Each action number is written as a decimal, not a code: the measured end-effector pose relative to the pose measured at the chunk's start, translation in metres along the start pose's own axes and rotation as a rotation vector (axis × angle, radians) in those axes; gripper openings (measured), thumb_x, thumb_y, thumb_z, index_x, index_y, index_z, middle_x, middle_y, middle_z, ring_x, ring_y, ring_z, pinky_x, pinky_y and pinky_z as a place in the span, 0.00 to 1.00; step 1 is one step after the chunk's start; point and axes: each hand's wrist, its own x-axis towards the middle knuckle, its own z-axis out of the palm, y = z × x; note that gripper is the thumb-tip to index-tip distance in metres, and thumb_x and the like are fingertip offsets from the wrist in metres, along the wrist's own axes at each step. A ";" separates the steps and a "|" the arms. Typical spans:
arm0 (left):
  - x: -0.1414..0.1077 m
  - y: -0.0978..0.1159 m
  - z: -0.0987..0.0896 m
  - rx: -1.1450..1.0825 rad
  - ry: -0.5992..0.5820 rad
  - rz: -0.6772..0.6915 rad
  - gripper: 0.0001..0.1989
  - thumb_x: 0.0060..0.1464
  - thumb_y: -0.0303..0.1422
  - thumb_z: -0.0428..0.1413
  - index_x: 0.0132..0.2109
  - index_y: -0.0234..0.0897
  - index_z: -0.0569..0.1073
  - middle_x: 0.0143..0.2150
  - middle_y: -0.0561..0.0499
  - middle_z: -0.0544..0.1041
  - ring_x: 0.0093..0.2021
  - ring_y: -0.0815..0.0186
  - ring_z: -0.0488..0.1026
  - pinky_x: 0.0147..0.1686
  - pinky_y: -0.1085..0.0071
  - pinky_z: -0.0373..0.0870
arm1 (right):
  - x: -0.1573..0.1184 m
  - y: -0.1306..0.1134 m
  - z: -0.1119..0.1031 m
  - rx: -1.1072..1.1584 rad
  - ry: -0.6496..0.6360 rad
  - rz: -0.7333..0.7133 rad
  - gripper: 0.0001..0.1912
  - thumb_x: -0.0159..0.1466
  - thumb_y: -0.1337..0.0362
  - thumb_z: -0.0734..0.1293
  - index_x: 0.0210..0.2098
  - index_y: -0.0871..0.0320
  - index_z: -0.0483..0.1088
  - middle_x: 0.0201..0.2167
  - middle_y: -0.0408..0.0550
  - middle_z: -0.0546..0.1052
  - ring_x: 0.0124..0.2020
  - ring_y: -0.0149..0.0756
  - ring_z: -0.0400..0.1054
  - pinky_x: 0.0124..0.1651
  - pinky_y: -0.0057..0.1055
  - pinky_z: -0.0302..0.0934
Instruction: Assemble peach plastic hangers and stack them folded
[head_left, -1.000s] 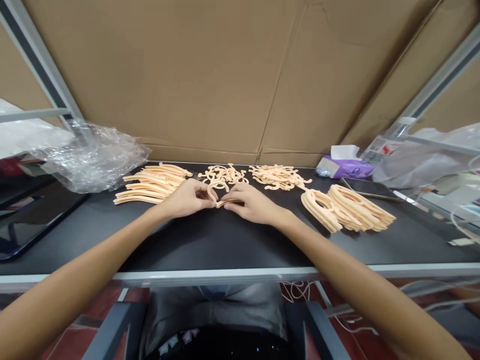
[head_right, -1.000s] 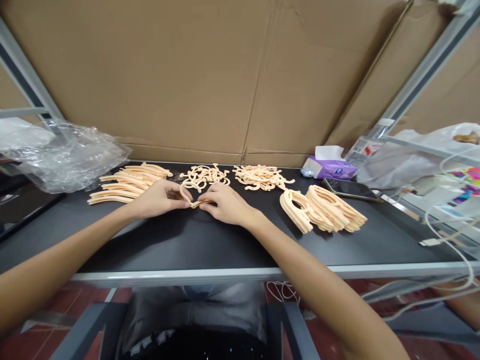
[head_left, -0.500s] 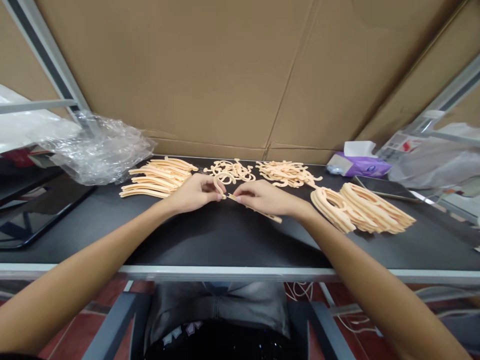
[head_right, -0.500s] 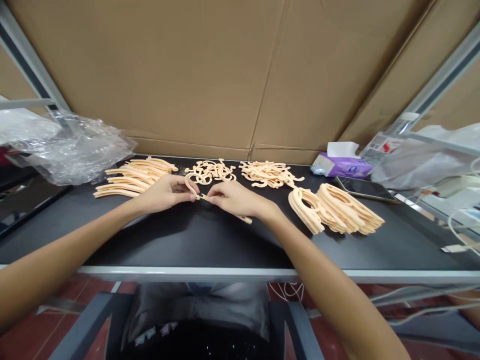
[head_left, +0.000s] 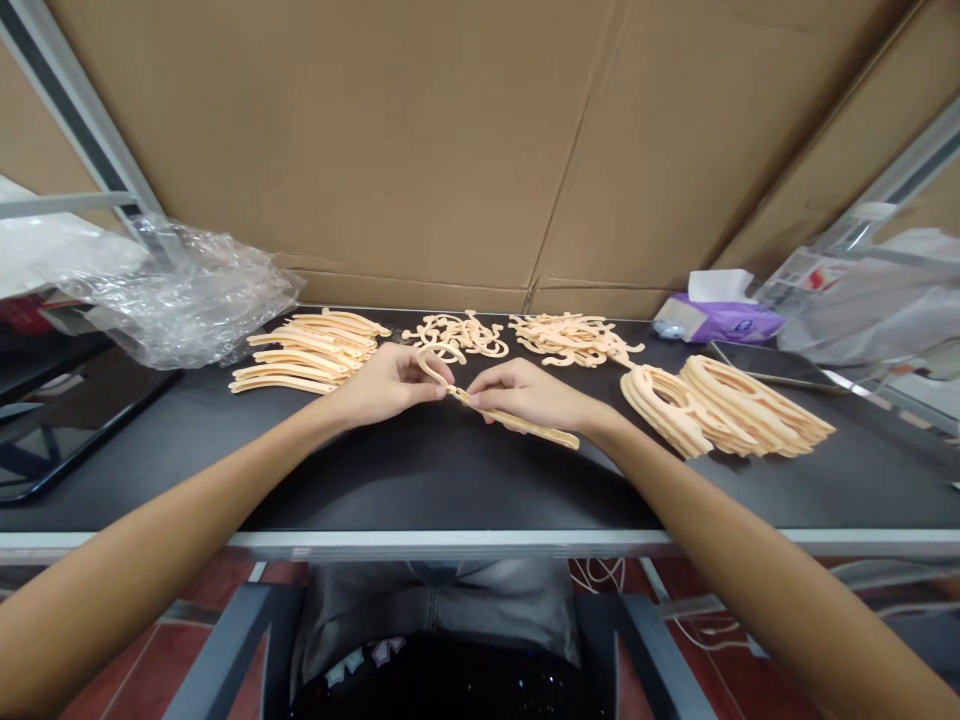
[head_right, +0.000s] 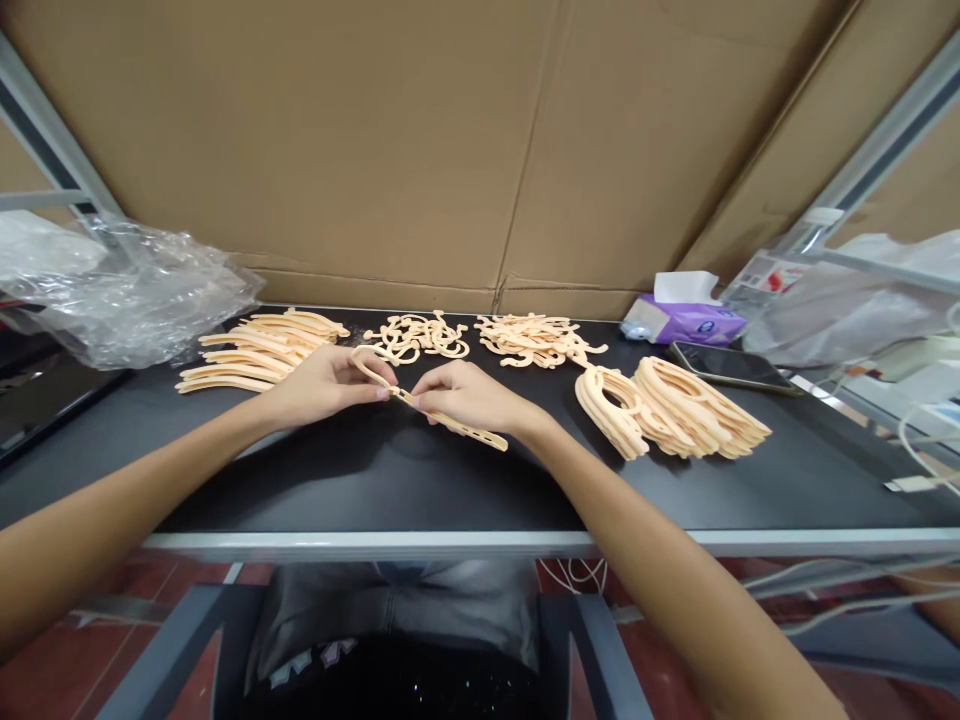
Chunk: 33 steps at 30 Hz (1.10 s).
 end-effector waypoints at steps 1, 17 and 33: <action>0.000 0.000 0.000 0.011 -0.001 0.001 0.11 0.47 0.35 0.64 0.36 0.32 0.78 0.37 0.47 0.80 0.37 0.64 0.77 0.43 0.65 0.74 | 0.000 0.001 0.000 -0.002 -0.008 -0.006 0.10 0.62 0.61 0.65 0.32 0.62 0.75 0.24 0.42 0.74 0.21 0.27 0.62 0.26 0.26 0.57; -0.004 0.002 0.000 0.256 0.027 0.051 0.10 0.49 0.36 0.63 0.35 0.34 0.80 0.33 0.50 0.82 0.35 0.64 0.78 0.37 0.72 0.73 | -0.001 0.005 0.001 -0.132 0.002 -0.089 0.14 0.65 0.58 0.64 0.35 0.62 0.77 0.27 0.45 0.76 0.25 0.29 0.65 0.31 0.27 0.58; -0.003 0.000 0.001 0.182 0.056 0.004 0.10 0.47 0.35 0.63 0.35 0.34 0.82 0.33 0.48 0.83 0.33 0.63 0.79 0.37 0.69 0.75 | -0.004 0.004 0.000 -0.052 -0.028 -0.099 0.12 0.65 0.59 0.64 0.34 0.62 0.75 0.23 0.41 0.72 0.16 0.25 0.62 0.22 0.25 0.57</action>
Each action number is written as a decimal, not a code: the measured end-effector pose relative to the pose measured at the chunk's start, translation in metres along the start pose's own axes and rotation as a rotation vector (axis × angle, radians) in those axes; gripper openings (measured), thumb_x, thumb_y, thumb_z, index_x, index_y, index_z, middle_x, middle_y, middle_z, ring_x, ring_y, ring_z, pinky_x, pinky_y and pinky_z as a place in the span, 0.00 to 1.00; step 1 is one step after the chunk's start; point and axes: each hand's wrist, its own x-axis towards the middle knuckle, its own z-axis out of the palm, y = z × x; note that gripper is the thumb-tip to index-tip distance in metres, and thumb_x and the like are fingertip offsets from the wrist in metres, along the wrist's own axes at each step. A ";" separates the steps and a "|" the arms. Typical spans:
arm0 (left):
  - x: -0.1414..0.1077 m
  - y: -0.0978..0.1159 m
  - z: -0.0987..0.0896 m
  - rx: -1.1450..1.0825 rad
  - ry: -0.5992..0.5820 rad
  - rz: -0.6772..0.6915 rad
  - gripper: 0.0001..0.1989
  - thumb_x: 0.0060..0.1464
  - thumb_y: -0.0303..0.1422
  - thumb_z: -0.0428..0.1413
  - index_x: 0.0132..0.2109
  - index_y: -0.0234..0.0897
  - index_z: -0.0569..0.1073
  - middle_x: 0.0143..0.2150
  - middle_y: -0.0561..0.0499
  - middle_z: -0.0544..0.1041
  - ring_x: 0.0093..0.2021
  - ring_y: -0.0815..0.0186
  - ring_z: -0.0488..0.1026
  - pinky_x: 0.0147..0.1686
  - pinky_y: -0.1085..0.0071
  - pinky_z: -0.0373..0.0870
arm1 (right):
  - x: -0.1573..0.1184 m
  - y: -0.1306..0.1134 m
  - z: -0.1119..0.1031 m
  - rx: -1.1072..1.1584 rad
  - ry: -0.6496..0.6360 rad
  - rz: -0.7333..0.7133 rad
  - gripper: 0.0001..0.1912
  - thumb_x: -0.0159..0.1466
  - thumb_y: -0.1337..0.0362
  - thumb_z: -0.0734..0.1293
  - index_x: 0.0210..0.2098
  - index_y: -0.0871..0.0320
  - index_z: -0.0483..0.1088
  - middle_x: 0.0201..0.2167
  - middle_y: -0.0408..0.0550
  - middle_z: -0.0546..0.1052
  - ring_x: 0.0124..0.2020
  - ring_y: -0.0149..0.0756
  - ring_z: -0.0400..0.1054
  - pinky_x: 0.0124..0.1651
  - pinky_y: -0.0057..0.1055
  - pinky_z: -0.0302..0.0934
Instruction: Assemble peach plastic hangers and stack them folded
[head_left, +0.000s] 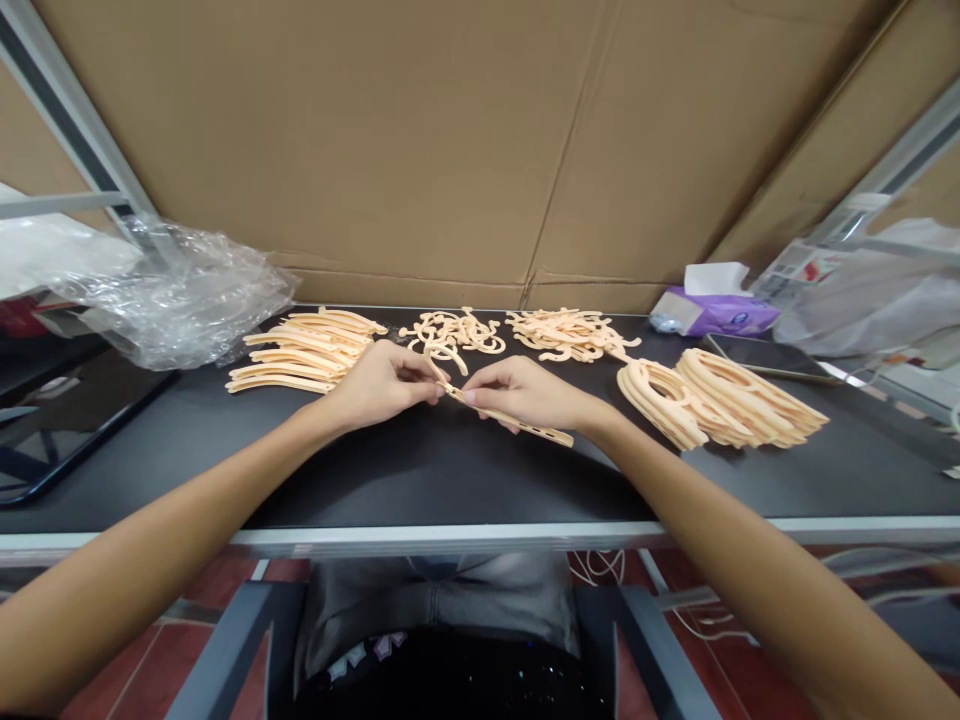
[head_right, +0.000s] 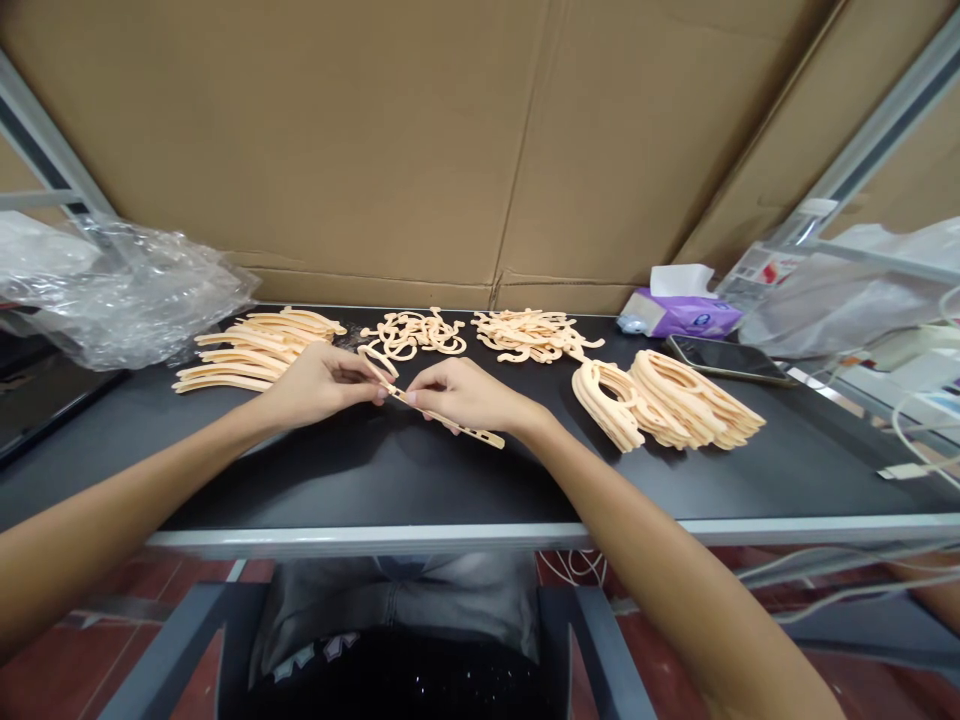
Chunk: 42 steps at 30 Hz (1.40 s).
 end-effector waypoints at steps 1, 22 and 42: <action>0.000 -0.001 0.000 0.005 -0.002 0.004 0.10 0.48 0.35 0.62 0.35 0.34 0.83 0.33 0.48 0.83 0.33 0.63 0.79 0.37 0.70 0.75 | 0.000 0.000 0.000 -0.002 -0.002 0.003 0.12 0.65 0.59 0.64 0.34 0.62 0.75 0.23 0.41 0.72 0.16 0.25 0.62 0.22 0.25 0.57; -0.004 -0.002 0.003 0.240 0.017 0.126 0.10 0.53 0.36 0.59 0.38 0.38 0.84 0.35 0.51 0.84 0.35 0.63 0.79 0.38 0.71 0.71 | -0.001 -0.006 0.001 -0.355 0.055 -0.171 0.17 0.68 0.65 0.60 0.24 0.60 0.68 0.19 0.40 0.68 0.22 0.26 0.59 0.30 0.26 0.50; -0.003 0.000 0.011 -0.001 0.101 0.128 0.07 0.53 0.34 0.60 0.36 0.33 0.78 0.35 0.48 0.82 0.36 0.65 0.80 0.42 0.70 0.77 | 0.000 -0.005 -0.001 -0.250 0.072 -0.095 0.14 0.65 0.64 0.61 0.26 0.61 0.71 0.24 0.42 0.72 0.27 0.29 0.62 0.34 0.28 0.53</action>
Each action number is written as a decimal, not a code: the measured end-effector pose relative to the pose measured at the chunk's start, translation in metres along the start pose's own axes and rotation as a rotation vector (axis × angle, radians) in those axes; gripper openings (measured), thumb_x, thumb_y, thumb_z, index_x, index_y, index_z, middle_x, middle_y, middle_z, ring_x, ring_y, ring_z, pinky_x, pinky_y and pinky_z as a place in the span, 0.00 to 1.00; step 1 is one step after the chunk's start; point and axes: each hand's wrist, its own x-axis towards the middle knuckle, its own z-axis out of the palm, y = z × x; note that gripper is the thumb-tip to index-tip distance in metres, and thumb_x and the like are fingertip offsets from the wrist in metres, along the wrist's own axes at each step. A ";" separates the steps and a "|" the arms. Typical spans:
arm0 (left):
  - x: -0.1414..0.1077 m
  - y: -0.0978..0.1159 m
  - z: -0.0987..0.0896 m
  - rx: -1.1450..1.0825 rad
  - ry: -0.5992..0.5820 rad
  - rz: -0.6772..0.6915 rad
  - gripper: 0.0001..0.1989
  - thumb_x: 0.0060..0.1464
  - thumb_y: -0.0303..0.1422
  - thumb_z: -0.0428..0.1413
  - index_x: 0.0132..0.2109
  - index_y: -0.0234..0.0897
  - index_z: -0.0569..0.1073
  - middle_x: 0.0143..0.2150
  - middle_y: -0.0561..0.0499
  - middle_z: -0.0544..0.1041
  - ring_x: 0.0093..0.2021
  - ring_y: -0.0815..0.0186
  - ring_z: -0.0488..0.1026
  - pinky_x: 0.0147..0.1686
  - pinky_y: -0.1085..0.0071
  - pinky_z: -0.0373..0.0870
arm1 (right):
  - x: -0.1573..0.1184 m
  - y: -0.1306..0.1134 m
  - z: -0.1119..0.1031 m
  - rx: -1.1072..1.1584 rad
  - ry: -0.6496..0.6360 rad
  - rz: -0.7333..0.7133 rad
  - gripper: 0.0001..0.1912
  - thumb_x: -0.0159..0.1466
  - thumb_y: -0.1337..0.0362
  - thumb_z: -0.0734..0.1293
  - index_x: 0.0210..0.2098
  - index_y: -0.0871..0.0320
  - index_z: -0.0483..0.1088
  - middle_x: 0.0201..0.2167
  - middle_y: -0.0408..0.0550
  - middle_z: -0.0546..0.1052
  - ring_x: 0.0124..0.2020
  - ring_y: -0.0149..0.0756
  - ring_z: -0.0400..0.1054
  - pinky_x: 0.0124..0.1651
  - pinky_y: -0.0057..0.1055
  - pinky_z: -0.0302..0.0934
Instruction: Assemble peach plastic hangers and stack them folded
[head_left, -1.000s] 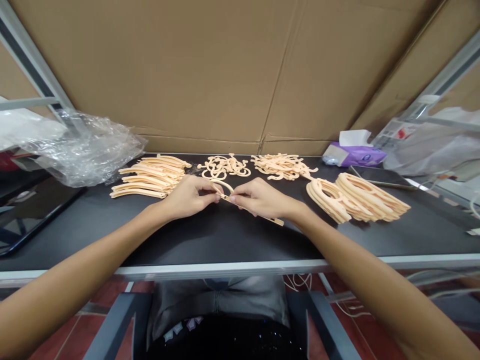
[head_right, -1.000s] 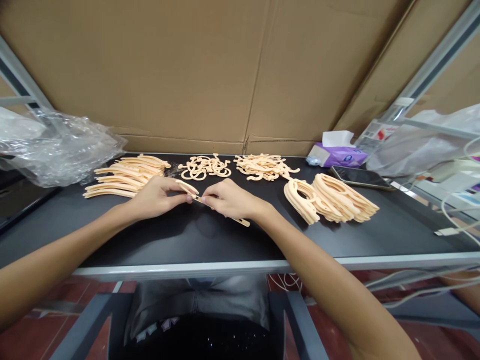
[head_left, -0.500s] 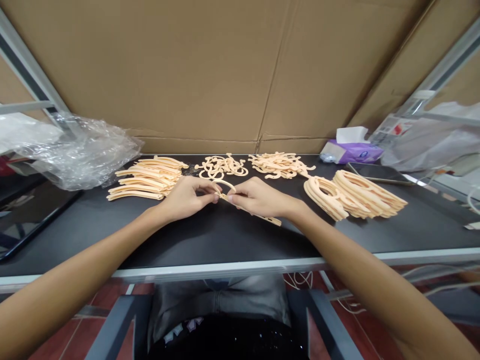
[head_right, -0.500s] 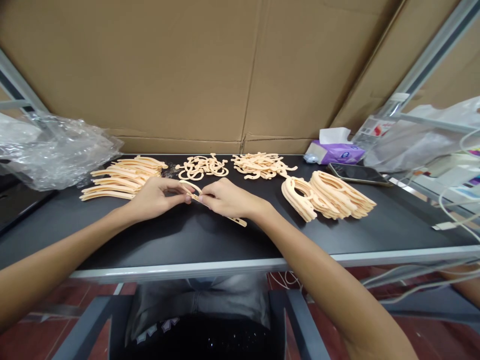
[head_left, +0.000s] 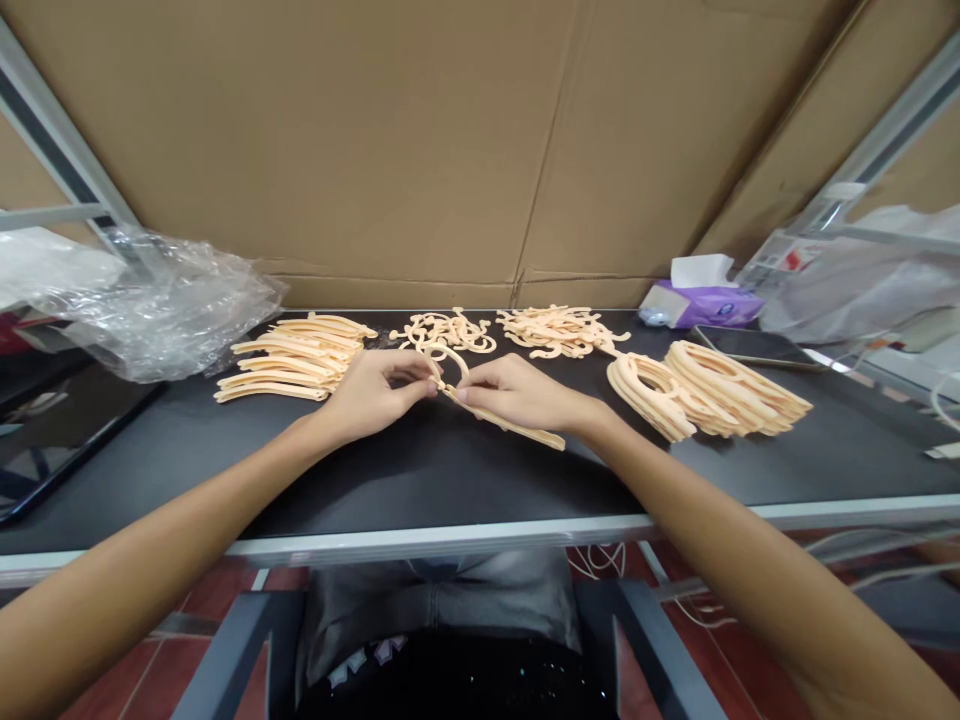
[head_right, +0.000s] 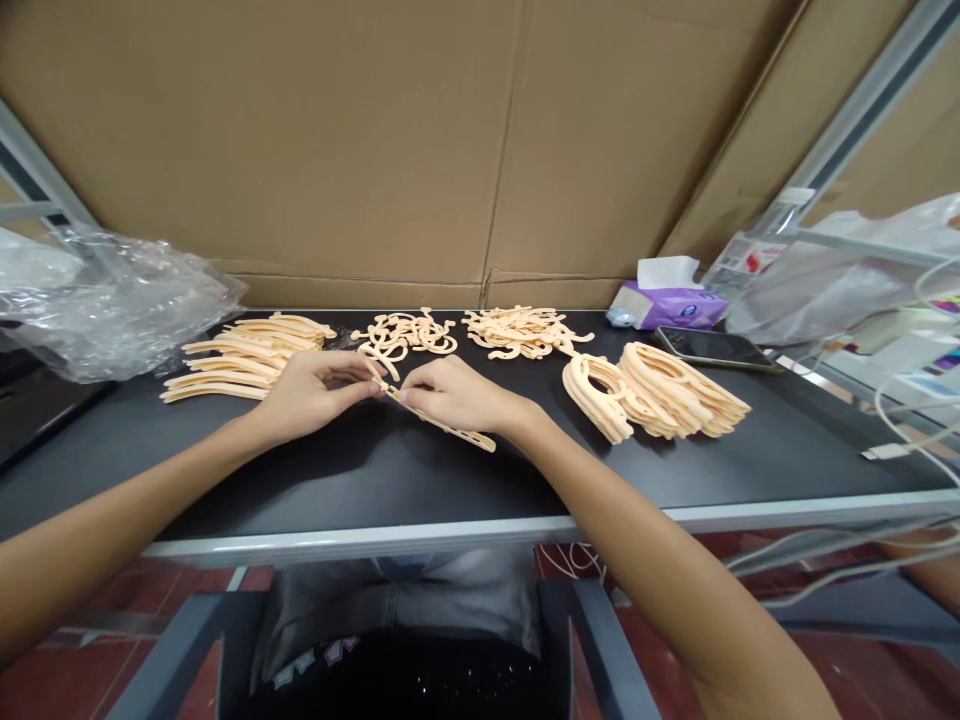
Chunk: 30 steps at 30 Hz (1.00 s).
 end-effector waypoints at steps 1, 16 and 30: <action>0.000 0.000 0.000 -0.002 0.001 0.004 0.07 0.53 0.33 0.60 0.37 0.33 0.78 0.35 0.48 0.82 0.36 0.65 0.80 0.42 0.70 0.77 | 0.000 0.000 0.000 0.003 -0.003 0.009 0.14 0.65 0.64 0.61 0.27 0.61 0.72 0.24 0.42 0.72 0.27 0.29 0.63 0.35 0.28 0.54; -0.003 -0.003 0.002 0.097 -0.006 0.117 0.06 0.54 0.31 0.59 0.35 0.33 0.79 0.33 0.49 0.82 0.34 0.66 0.80 0.40 0.73 0.77 | 0.000 0.001 0.000 -0.028 -0.033 -0.013 0.14 0.66 0.64 0.60 0.26 0.61 0.69 0.23 0.42 0.70 0.27 0.28 0.60 0.34 0.28 0.52; -0.002 0.000 0.003 -0.008 -0.023 0.008 0.09 0.51 0.34 0.61 0.37 0.32 0.80 0.34 0.47 0.84 0.34 0.64 0.81 0.39 0.71 0.78 | 0.000 -0.001 -0.003 -0.124 -0.050 -0.015 0.15 0.67 0.63 0.60 0.29 0.63 0.74 0.21 0.40 0.68 0.24 0.27 0.58 0.31 0.27 0.50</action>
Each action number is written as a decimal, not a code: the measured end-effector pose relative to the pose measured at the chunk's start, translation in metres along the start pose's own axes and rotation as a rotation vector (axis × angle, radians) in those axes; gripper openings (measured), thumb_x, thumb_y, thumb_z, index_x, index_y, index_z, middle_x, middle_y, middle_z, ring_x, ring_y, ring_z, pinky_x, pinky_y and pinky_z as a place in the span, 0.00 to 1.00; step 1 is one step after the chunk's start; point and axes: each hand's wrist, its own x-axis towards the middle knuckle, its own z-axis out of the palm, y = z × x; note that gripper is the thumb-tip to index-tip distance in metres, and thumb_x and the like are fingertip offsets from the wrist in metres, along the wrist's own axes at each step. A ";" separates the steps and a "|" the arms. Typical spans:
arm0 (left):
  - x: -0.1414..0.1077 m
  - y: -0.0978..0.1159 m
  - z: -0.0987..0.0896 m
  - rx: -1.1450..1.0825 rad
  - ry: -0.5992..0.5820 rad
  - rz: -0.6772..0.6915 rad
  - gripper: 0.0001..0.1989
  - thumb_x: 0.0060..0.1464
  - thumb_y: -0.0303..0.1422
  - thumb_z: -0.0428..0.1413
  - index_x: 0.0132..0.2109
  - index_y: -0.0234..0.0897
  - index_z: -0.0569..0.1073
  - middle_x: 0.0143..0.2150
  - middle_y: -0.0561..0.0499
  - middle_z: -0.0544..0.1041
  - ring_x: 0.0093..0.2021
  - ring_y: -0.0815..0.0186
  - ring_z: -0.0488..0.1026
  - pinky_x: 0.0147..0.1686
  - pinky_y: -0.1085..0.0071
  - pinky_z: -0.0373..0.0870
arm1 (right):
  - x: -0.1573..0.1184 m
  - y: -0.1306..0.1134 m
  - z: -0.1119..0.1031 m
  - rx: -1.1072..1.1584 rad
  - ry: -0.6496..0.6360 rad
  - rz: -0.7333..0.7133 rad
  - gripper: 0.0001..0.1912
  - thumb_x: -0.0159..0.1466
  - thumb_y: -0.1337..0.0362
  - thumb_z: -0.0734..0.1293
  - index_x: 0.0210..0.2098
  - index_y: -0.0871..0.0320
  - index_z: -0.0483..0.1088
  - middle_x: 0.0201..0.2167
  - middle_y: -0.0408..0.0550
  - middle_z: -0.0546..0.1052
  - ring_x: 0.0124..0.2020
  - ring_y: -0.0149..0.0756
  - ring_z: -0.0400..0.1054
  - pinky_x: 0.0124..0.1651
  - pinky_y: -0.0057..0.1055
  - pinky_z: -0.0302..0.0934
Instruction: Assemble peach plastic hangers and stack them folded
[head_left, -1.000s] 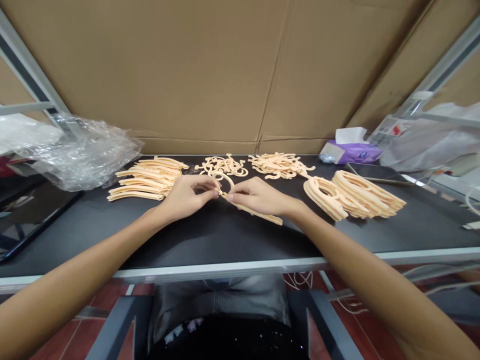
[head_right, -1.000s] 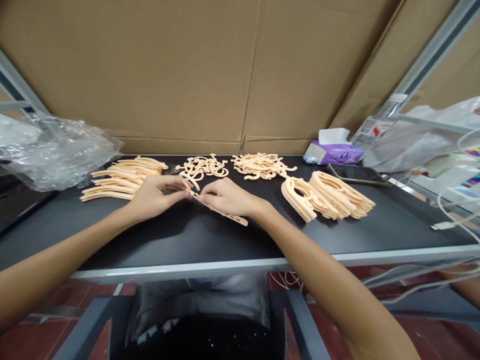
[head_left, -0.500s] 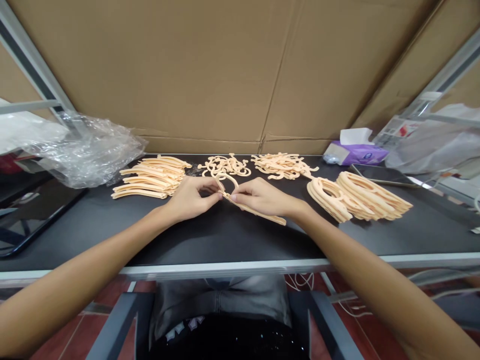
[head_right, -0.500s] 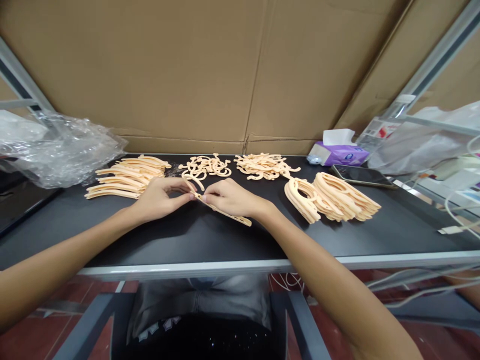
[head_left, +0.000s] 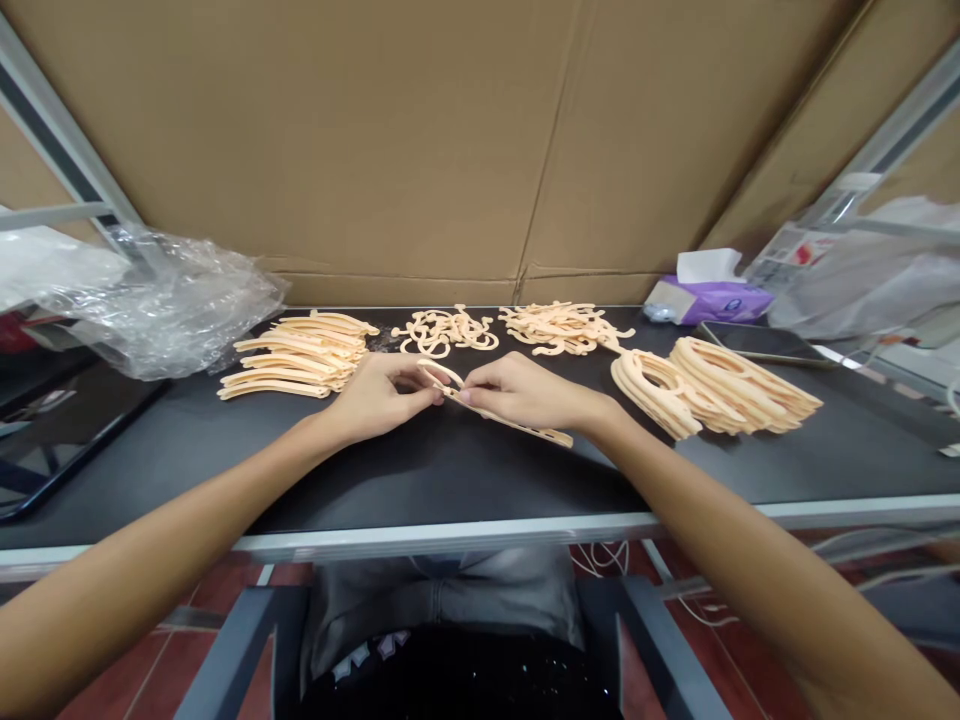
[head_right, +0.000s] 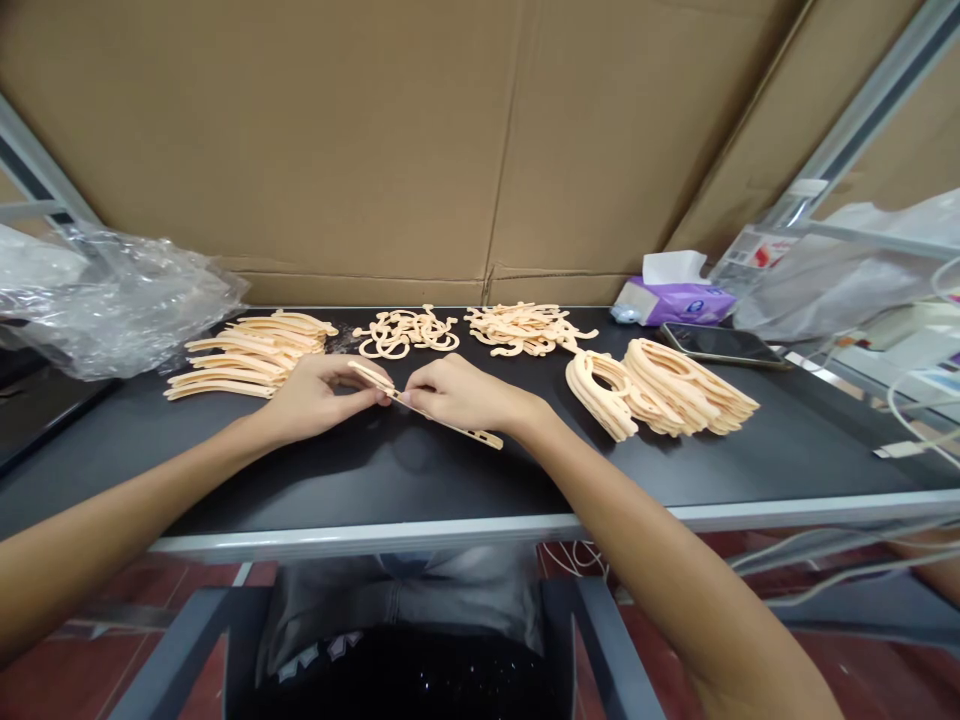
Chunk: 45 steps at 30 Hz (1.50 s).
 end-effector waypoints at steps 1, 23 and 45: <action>0.000 0.001 -0.001 0.004 -0.007 0.002 0.08 0.51 0.34 0.61 0.36 0.33 0.80 0.34 0.47 0.83 0.34 0.64 0.81 0.38 0.72 0.78 | 0.000 0.000 0.000 0.004 -0.001 -0.002 0.15 0.67 0.64 0.60 0.30 0.63 0.74 0.22 0.41 0.69 0.24 0.27 0.59 0.31 0.27 0.50; 0.001 0.003 -0.016 0.131 -0.146 0.109 0.06 0.54 0.34 0.63 0.35 0.37 0.83 0.34 0.49 0.84 0.33 0.66 0.79 0.35 0.75 0.72 | -0.004 -0.005 -0.003 -0.036 -0.037 -0.072 0.15 0.67 0.66 0.60 0.29 0.63 0.75 0.20 0.41 0.69 0.23 0.26 0.58 0.31 0.26 0.49; -0.001 0.028 -0.027 0.010 -0.413 -0.003 0.05 0.50 0.33 0.65 0.35 0.43 0.85 0.37 0.50 0.85 0.36 0.63 0.81 0.37 0.74 0.76 | -0.012 -0.015 0.001 0.221 -0.203 -0.133 0.14 0.63 0.69 0.61 0.21 0.60 0.65 0.17 0.38 0.67 0.21 0.25 0.58 0.30 0.26 0.50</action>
